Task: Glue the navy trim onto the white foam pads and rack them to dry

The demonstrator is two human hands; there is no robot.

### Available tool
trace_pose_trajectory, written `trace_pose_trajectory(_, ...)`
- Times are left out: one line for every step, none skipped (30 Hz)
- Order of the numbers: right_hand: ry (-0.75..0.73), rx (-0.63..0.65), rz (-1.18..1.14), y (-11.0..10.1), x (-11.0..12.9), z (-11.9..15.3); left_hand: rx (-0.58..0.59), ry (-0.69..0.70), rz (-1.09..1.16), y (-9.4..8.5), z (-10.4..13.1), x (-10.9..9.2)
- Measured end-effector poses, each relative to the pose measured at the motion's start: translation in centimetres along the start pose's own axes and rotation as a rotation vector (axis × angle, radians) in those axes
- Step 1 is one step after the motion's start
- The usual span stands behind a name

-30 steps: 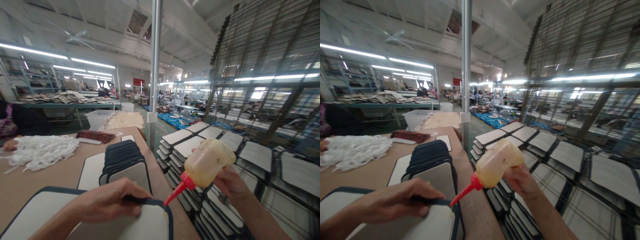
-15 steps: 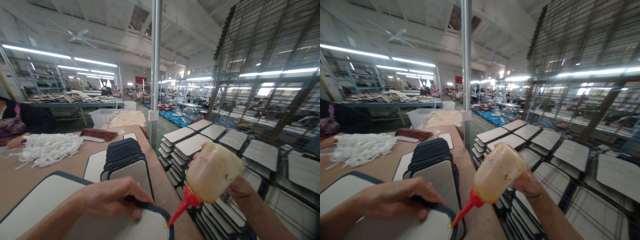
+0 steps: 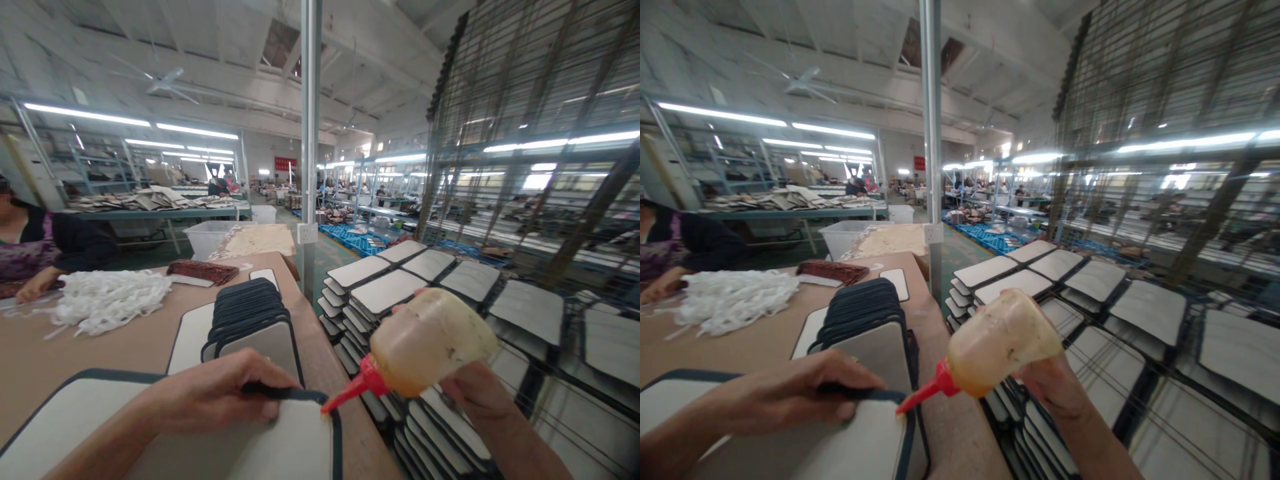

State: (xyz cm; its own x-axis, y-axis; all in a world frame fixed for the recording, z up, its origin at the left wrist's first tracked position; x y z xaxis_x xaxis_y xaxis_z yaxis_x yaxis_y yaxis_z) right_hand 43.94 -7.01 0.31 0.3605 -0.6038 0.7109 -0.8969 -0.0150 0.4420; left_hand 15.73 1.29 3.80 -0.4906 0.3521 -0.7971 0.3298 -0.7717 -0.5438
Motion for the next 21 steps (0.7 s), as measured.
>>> trace_pose_trajectory(-0.012,-0.004,0.011,-0.2,-0.1,0.1,0.02,-0.016,-0.038,0.1,-0.1,-0.1)
trace_pose_trajectory(-0.017,-0.007,0.024,-0.3,-0.2,0.2,0.036,-0.027,-0.07,0.3,-0.1,-0.2)
trace_pose_trajectory(-0.009,-0.01,0.034,-0.5,-0.3,0.3,0.04,-0.034,-0.087,0.4,-0.2,-0.3)
trace_pose_trajectory(0.011,-0.013,0.04,-0.7,-0.4,0.4,0.028,-0.04,-0.085,0.4,-0.2,-0.3)
trace_pose_trajectory(0.032,-0.014,0.042,-0.8,-0.5,0.5,0.01,-0.049,-0.078,0.5,-0.2,-0.3)
trace_pose_trajectory(0.047,-0.008,0.037,-0.9,-0.5,0.7,-0.005,-0.062,-0.07,0.6,-0.2,-0.2)
trace_pose_trajectory(0.053,-0.001,0.03,-0.9,-0.6,0.8,-0.018,-0.078,-0.059,0.6,-0.2,-0.1)
trace_pose_trajectory(0.052,0.001,0.023,-0.9,-0.6,0.8,-0.023,-0.09,-0.047,0.7,-0.1,0.0)
trace_pose_trajectory(0.04,-0.006,0.013,-0.9,-0.6,0.9,-0.016,-0.097,-0.031,0.7,-0.1,0.1)
trace_pose_trajectory(0.021,-0.02,0.004,-1.0,-0.7,0.9,-0.003,-0.098,-0.014,0.8,0.0,0.2)
trace_pose_trajectory(0.004,-0.039,-0.002,-1.0,-0.7,0.9,0.012,-0.096,0.002,0.8,0.1,0.4)
trace_pose_trajectory(-0.01,-0.056,-0.005,-1.1,-0.8,1.0,0.018,-0.093,0.018,0.7,0.1,0.5)
trace_pose_trajectory(-0.018,-0.069,-0.006,-1.3,-0.9,1.1,0.021,-0.094,0.034,0.7,0.1,0.7)
trace_pose_trajectory(-0.017,-0.077,-0.006,-1.4,-1.0,1.2,0.022,-0.1,0.05,0.6,0.2,1.0)
trace_pose_trajectory(-0.008,-0.081,-0.004,-1.6,-1.1,1.3,0.023,-0.109,0.062,0.5,0.2,1.3)
trace_pose_trajectory(0.007,-0.084,0.004,-1.8,-1.3,1.5,0.018,-0.118,0.072,0.5,0.1,1.6)
trace_pose_trajectory(0.022,-0.088,0.016,-2.0,-1.4,1.8,0.015,-0.124,0.08,0.5,0.1,2.0)
trace_pose_trajectory(0.035,-0.093,0.03,-2.2,-1.6,2.0,0.009,-0.123,0.087,0.5,0.0,2.3)
trace_pose_trajectory(0.045,-0.096,0.045,-2.4,-1.7,2.2,0.008,-0.117,0.096,0.5,0.0,2.5)
trace_pose_trajectory(0.053,-0.096,0.06,-2.5,-1.9,2.4,0.01,-0.106,0.117,0.5,-0.1,2.7)
trace_pose_trajectory(0.056,-0.09,0.072,-2.6,-2.0,2.5,0.024,-0.098,0.15,0.5,-0.1,2.8)
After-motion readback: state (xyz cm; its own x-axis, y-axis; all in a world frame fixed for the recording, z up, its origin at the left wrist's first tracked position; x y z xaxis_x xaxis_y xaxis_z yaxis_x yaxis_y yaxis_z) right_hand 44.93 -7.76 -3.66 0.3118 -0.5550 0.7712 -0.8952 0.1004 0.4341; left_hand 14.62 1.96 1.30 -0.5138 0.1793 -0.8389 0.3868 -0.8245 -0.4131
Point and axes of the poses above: each hand's wrist, its own z-axis away from the middle knuckle, its own y-axis out of the palm, x = y × z, the point moved 2 cm from there along -z, towards the middle knuckle, and after that the axes turned 13 degrees about -y, right-handed, at the moved point
